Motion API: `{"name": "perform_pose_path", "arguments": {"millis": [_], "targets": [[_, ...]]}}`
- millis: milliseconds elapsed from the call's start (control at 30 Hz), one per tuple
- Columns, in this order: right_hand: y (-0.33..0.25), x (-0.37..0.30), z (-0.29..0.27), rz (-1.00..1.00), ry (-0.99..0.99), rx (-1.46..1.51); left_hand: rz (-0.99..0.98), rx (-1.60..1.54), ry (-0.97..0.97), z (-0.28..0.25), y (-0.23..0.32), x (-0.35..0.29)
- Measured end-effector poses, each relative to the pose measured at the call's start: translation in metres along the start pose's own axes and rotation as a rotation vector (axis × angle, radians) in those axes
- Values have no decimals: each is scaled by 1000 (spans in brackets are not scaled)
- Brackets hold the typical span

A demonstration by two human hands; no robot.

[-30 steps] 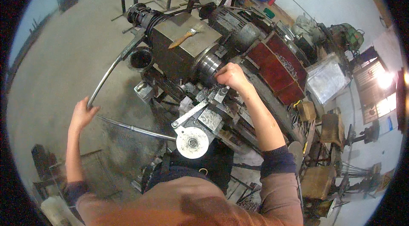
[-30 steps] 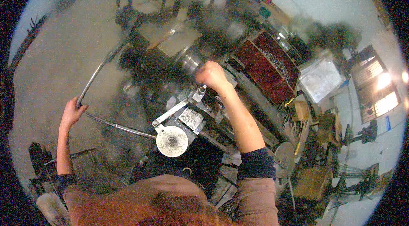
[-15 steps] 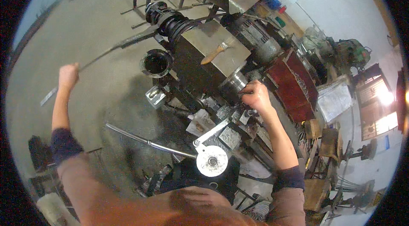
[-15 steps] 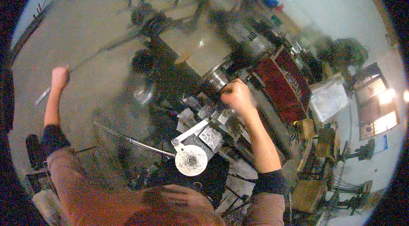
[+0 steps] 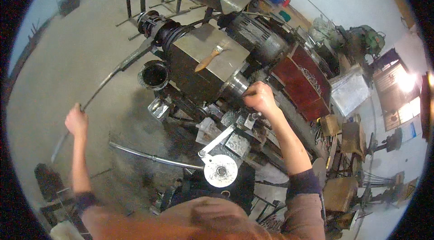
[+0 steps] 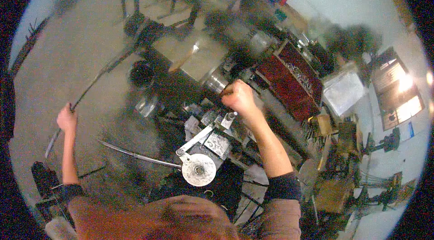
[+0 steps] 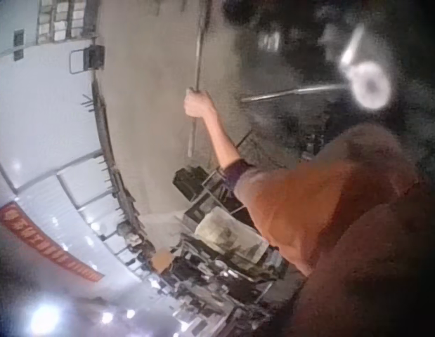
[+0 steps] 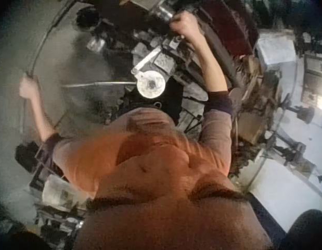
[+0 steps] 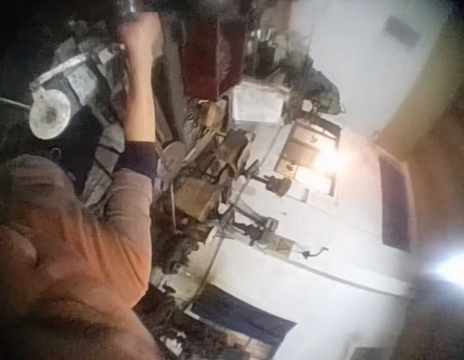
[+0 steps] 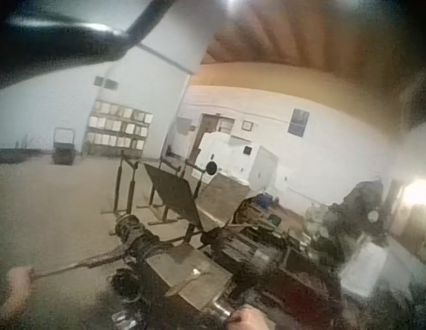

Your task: The person operates a metal lathe, repeatedly loading small cylindrical metal pieces into the chuck, machining them, and removing the finished parts. The person uses a long metal rod to assist with loading and unloading the workpieces.

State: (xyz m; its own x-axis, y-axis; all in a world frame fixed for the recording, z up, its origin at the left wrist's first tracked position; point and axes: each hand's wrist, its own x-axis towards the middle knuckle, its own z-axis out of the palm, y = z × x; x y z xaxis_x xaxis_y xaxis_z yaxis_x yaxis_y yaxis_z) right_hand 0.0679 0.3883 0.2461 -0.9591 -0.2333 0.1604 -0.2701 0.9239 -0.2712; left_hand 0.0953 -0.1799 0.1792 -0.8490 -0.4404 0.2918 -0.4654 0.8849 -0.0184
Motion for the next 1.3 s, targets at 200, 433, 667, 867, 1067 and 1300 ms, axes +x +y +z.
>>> {"name": "perform_pose_path", "arguments": {"millis": [200,433,667,867,1067,1300], "targets": [[10,-8,4,16,44,65,81,-97,35,-1,2,11],[22,-121,-62,-3,473,154,366,-767,-345,69,122,-13],[80,-339,-68,611,465,124,806,-49,-458,171,210,-25],[120,-463,-68,1073,485,8,894,141,-453,158,201,-19],[186,-580,-78,1463,-91,-257,526,-290,-673,96,102,-38],[244,-683,-44,1488,-57,-511,75,-788,-576,65,39,-94]]}}
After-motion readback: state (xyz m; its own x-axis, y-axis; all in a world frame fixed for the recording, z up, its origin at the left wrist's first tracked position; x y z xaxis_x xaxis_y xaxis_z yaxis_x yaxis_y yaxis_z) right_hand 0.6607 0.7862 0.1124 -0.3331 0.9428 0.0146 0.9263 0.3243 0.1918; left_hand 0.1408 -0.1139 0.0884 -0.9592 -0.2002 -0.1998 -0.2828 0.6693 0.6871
